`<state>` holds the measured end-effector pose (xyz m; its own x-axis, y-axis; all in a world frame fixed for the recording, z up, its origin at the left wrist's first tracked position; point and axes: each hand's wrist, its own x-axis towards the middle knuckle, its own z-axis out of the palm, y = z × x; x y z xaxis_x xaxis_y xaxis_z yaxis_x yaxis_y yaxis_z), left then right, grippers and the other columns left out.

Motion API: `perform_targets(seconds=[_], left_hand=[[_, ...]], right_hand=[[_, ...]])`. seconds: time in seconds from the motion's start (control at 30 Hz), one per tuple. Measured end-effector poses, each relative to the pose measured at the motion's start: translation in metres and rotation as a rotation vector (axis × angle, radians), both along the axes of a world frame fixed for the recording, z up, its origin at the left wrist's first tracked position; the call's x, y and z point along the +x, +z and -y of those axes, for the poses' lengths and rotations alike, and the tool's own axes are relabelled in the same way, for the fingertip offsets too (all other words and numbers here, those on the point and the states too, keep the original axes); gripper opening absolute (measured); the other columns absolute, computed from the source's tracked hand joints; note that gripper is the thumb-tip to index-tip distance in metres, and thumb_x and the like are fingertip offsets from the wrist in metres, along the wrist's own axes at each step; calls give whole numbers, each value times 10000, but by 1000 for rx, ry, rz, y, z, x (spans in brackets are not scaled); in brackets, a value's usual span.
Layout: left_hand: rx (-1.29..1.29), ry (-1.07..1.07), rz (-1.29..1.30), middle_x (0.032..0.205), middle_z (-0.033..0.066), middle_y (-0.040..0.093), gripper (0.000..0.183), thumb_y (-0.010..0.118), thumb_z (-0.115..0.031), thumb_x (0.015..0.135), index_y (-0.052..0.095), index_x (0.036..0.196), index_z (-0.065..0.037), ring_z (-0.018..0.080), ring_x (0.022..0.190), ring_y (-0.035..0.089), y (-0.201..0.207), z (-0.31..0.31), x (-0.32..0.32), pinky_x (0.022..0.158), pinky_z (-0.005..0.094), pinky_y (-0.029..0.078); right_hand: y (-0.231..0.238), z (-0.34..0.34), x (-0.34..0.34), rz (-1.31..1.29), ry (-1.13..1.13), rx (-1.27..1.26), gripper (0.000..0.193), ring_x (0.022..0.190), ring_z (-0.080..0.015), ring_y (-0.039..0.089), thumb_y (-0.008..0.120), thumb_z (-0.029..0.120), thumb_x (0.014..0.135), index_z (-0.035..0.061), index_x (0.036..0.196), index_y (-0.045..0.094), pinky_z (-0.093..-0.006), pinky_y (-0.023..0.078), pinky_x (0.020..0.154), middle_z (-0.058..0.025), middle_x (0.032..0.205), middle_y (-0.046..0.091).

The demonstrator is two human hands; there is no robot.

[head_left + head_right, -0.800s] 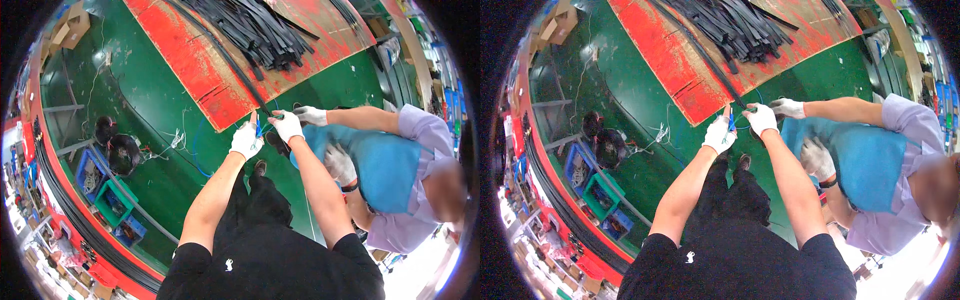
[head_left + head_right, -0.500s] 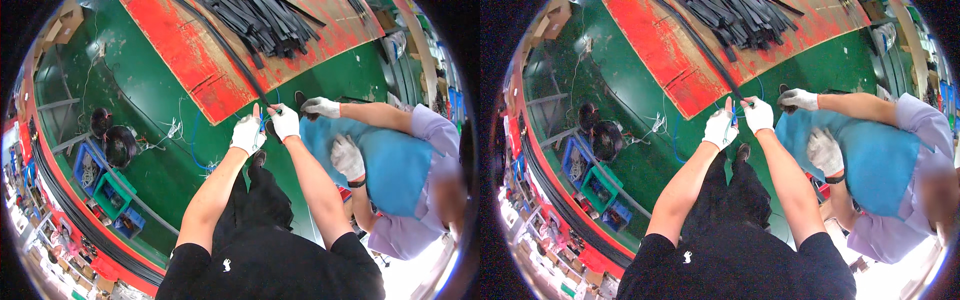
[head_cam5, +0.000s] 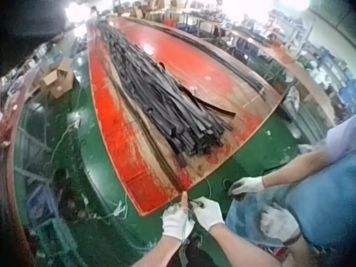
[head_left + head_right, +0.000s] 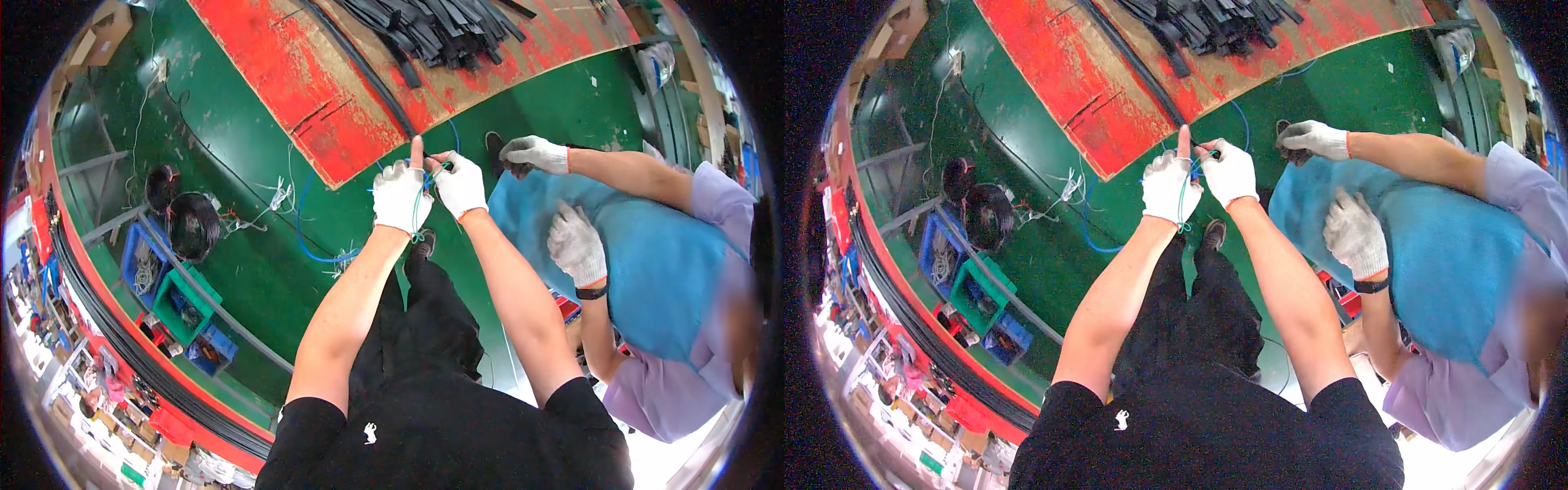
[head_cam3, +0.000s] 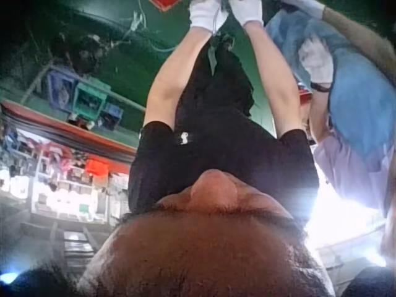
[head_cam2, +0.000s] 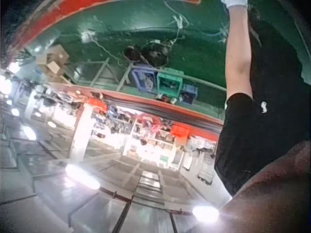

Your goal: Measuring and cutting long black rubber or plastic strips on a workbench using a utility knife.

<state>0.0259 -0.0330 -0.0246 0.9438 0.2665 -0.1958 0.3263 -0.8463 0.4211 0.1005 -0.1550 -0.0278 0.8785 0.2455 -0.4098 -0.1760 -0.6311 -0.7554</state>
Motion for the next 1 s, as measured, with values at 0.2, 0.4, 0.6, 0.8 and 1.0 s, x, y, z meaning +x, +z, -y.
perform_targets(seconds=[0.2,0.4,0.6,0.8,1.0], left_hand=[[36,-11,43,1007,184,693,959,775,-168,762,380,1634,-121,374,931,706,-11,0,2,811,508,568],[92,-14,104,1009,189,692,966,778,-172,751,380,1626,-81,377,901,697,-23,2,2,798,511,564],[113,-14,120,1062,189,693,944,774,-188,769,389,1621,-58,367,939,691,-27,14,1,816,508,558],[146,-9,126,1149,192,701,885,752,-231,837,389,1625,-57,358,987,692,-34,16,-3,833,509,553],[160,-4,97,1148,182,705,882,760,-233,835,400,1622,-62,351,979,696,-29,20,-2,833,506,553]], right_hand=[[-6,3,1,111,49,-8,205,716,-245,721,744,196,945,7,1021,761,-366,549,685,-187,842,755],[-12,4,-2,119,37,66,171,706,-163,642,735,153,963,-12,1008,737,-329,518,688,-127,813,731],[-21,22,-8,53,-18,133,152,687,-157,622,730,141,956,-8,984,732,-333,506,662,-124,757,694],[-32,45,-16,-151,-29,239,134,730,-131,610,711,112,957,-17,991,720,-312,496,683,-86,795,702],[-35,54,-20,-265,-86,384,125,718,-97,556,708,113,965,-11,972,687,-291,451,646,-42,783,667]])
